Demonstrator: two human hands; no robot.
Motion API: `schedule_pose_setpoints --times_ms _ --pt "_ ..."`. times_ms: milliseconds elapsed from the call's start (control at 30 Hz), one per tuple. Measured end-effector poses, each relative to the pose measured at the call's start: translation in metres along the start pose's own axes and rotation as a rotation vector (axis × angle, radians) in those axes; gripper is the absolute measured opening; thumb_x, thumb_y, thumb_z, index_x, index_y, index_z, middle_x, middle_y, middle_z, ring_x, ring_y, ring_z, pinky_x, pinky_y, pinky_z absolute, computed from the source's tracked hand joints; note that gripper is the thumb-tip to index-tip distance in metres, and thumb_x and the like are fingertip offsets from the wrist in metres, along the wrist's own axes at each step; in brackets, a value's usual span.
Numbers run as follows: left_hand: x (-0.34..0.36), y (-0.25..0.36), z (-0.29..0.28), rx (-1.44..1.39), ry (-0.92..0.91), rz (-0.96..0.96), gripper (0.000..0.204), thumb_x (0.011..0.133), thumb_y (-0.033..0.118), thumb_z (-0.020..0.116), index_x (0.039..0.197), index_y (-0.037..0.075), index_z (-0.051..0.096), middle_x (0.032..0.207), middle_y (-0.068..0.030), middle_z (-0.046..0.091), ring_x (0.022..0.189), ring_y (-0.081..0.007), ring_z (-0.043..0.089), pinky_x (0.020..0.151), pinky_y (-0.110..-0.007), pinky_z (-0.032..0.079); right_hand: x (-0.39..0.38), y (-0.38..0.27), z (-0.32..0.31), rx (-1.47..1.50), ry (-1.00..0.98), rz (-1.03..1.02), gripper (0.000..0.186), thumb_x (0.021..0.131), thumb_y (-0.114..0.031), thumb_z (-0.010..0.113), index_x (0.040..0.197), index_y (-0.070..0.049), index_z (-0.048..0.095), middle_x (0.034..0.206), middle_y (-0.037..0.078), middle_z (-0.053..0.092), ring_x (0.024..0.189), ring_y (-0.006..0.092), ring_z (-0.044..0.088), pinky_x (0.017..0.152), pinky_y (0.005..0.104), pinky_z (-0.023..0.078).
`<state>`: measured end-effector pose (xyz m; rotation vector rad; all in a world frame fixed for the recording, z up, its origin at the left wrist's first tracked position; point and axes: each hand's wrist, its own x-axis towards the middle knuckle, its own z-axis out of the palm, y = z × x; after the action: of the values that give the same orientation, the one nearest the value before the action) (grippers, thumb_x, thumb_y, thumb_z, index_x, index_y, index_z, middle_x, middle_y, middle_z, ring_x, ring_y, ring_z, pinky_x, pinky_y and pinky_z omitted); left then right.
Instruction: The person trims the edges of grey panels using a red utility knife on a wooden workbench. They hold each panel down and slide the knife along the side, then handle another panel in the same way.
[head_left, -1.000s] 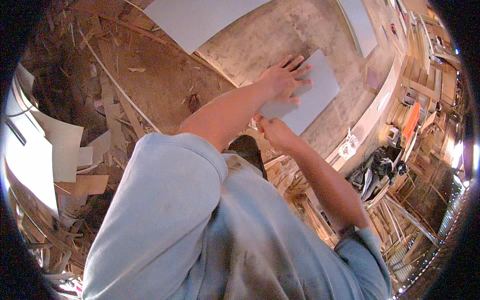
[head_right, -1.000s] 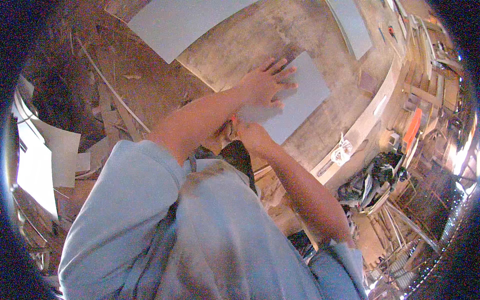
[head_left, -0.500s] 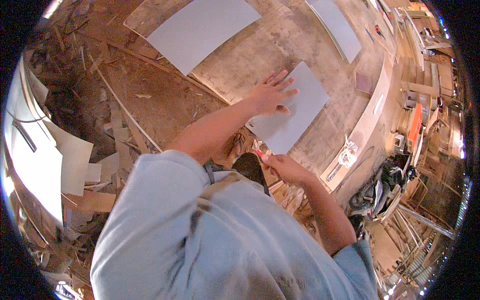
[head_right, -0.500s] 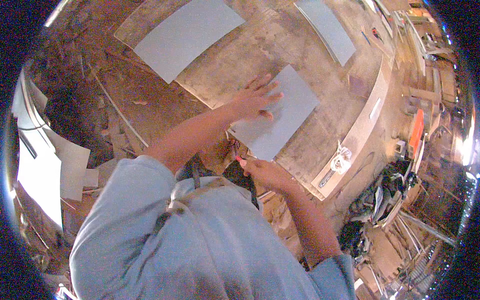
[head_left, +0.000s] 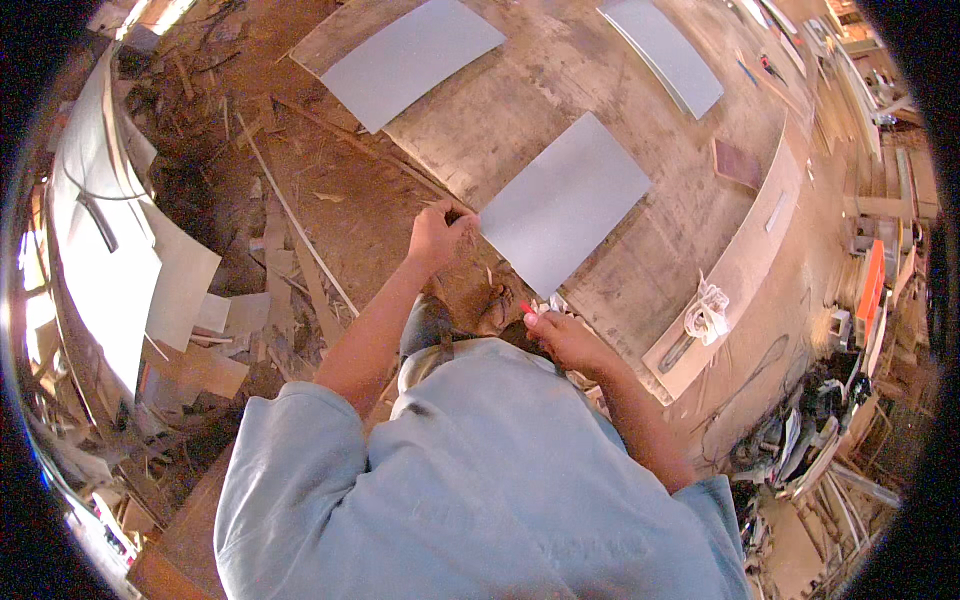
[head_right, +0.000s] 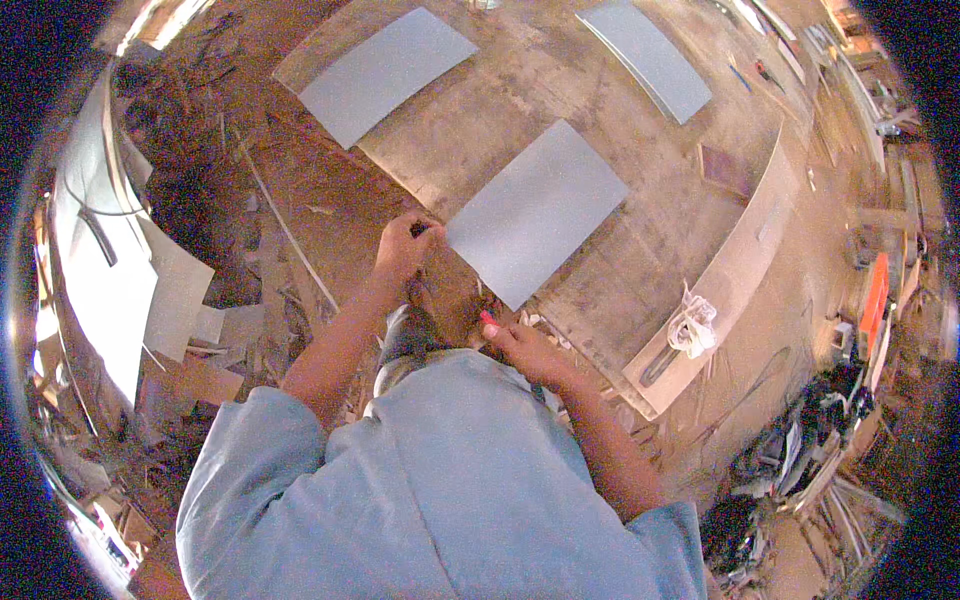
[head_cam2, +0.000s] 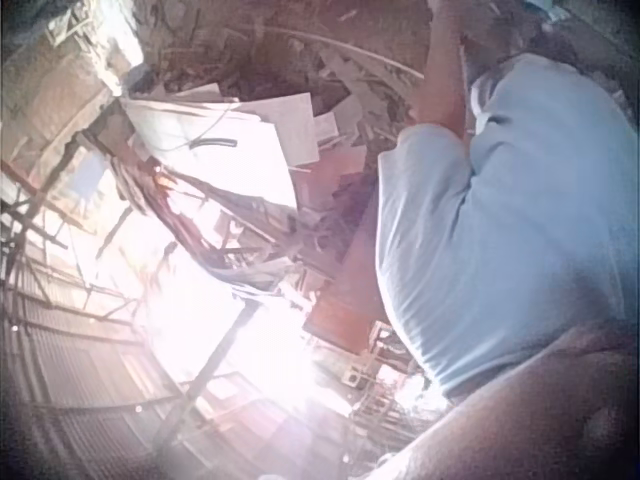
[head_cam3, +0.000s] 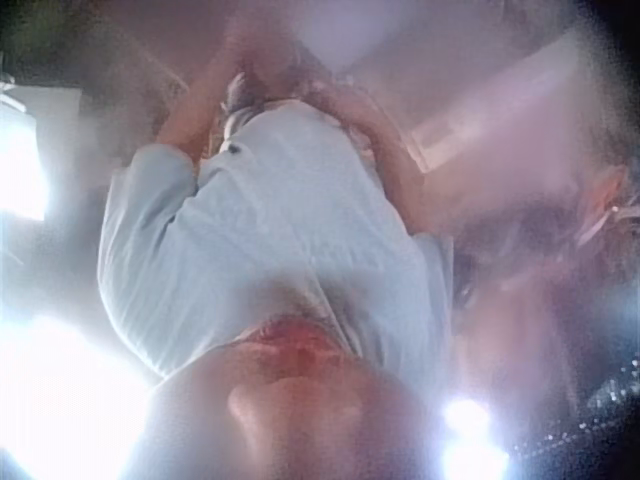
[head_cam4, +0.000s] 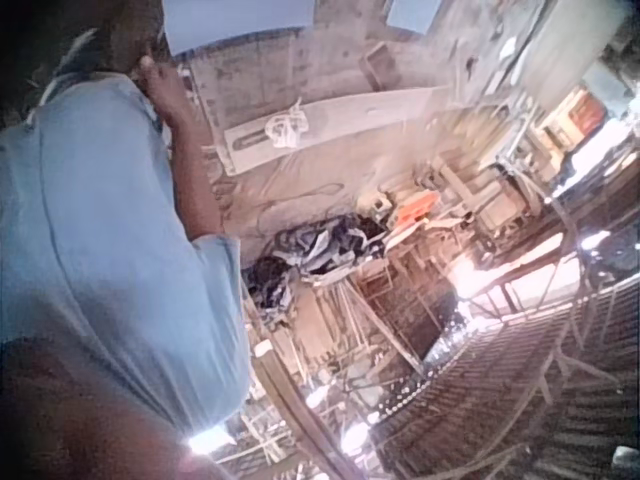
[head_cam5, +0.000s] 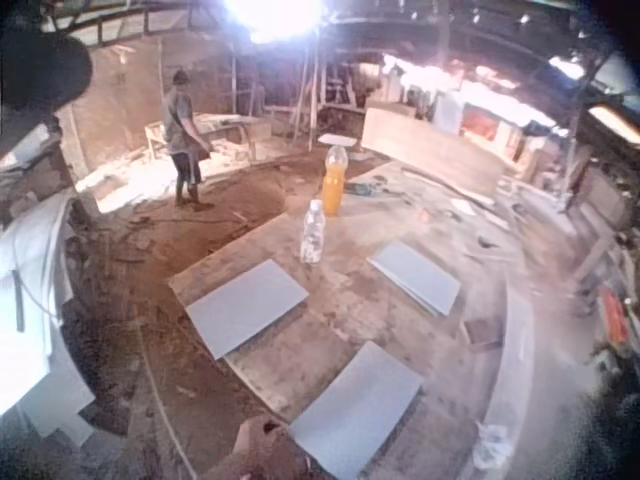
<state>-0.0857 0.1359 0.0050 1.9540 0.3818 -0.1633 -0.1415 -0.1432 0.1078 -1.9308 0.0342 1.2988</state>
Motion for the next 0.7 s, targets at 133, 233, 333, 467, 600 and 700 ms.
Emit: schedule_pose_setpoints --times_ms 133,233,333,467,600,700 --pt "-0.007 0.005 0.004 -0.129 0.179 -0.123 0.029 0.088 0.015 0.074 0.111 -0.001 0.067 0.098 -0.0132 0.074 0.074 -0.0199 0.070 0.070 -0.034 0.055 -0.005 0.023 -0.018 0.015 -0.034 -0.038 0.061 0.101 -0.062 0.049 0.097 -0.003 0.063 0.075 -0.002 0.051 0.068 0.0109 0.044 0.060 0.0292 0.037" --pt "-0.026 -0.070 -0.003 -0.033 0.522 -0.227 0.045 0.088 0.014 0.073 0.127 -0.002 0.059 0.122 -0.0175 0.068 0.094 -0.0269 0.069 0.082 -0.036 0.056 -0.019 0.009 -0.022 0.102 -0.125 -0.120 0.057 0.102 -0.060 0.049 0.097 -0.005 0.063 0.073 -0.004 0.047 0.063 0.0083 0.040 0.055 0.0266 0.032" --pt "-0.078 -0.188 -0.024 0.403 0.643 -0.107 0.066 0.085 0.013 0.073 0.144 0.001 0.046 0.145 -0.0200 0.052 0.120 -0.0336 0.060 0.101 -0.040 0.049 -0.012 -0.006 -0.011 0.069 -0.253 -0.167 0.057 0.104 -0.058 0.045 0.101 -0.005 0.063 0.074 -0.003 0.050 0.062 0.0073 0.043 0.053 0.0248 0.034" --pt "-0.129 -0.085 0.019 0.157 0.063 0.186 0.081 0.080 0.015 0.075 0.151 0.006 0.038 0.154 -0.0182 0.043 0.133 -0.0358 0.052 0.118 -0.045 0.035 -0.007 -0.003 -0.015 0.350 -0.236 -0.211 0.059 0.106 -0.058 0.039 0.111 -0.003 0.059 0.080 0.003 0.060 0.065 0.0086 0.053 0.057 0.0248 0.045" --pt "-0.166 0.040 0.028 0.398 0.240 0.416 0.065 0.082 0.022 0.075 0.141 0.010 0.053 0.140 -0.0150 0.058 0.122 -0.0331 0.060 0.108 -0.046 0.043 -0.008 -0.028 -0.006 0.494 -0.364 -0.442 0.066 0.106 -0.061 0.034 0.122 0.000 0.055 0.096 0.011 0.070 0.074 0.0141 0.063 0.072 0.0287 0.054" --pt "-0.152 0.042 0.029 0.410 0.342 0.426 0.042 0.085 0.022 0.070 0.126 0.013 0.066 0.117 -0.0078 0.071 0.112 -0.0292 0.065 0.096 -0.044 0.048 -0.007 -0.031 -0.014 0.457 -0.380 -0.419 0.067 0.109 -0.055 0.027 0.128 0.002 0.055 0.109 0.014 0.072 0.085 0.0201 0.067 0.084 0.0342 0.054"
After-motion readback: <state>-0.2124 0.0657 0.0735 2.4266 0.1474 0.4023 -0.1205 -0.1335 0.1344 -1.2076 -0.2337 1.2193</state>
